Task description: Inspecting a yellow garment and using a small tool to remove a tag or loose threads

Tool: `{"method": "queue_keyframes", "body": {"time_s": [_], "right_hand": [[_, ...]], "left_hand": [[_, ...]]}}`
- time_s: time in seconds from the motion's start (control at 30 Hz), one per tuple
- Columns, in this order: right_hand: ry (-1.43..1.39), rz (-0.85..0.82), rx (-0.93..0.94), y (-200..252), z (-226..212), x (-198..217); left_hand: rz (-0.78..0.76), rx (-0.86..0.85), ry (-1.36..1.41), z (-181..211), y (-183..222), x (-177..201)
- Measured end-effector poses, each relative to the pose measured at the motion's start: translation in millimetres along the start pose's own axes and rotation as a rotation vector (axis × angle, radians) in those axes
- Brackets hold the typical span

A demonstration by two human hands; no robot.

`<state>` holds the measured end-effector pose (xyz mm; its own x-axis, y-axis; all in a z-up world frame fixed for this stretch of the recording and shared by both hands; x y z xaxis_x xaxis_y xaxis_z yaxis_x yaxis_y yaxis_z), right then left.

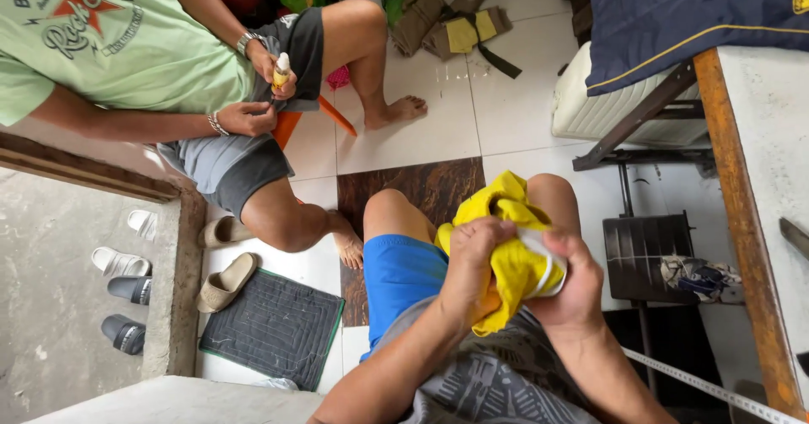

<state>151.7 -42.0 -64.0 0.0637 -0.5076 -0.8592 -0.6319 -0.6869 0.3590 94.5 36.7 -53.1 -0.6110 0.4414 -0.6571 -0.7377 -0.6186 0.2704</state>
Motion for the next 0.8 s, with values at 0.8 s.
{"method": "queue_keyframes", "body": {"time_s": [0.8], "right_hand": [[0.012, 0.171, -0.061, 36, 7, -24]], "left_hand": [[-0.079, 0.249, 0.105, -1, 24, -5]]}}
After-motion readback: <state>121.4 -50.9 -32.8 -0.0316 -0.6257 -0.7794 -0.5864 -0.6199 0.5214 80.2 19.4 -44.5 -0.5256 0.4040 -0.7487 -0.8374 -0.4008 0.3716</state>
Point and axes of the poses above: each hand's wrist, its own y-axis away from the middle knuckle, its own x-axis out of the back of the hand, z = x × y, the point moved 10 cm from there along -y, towards the middle knuckle, and after that the axes turned 12 degrees about -y, right-handed, at the moved point
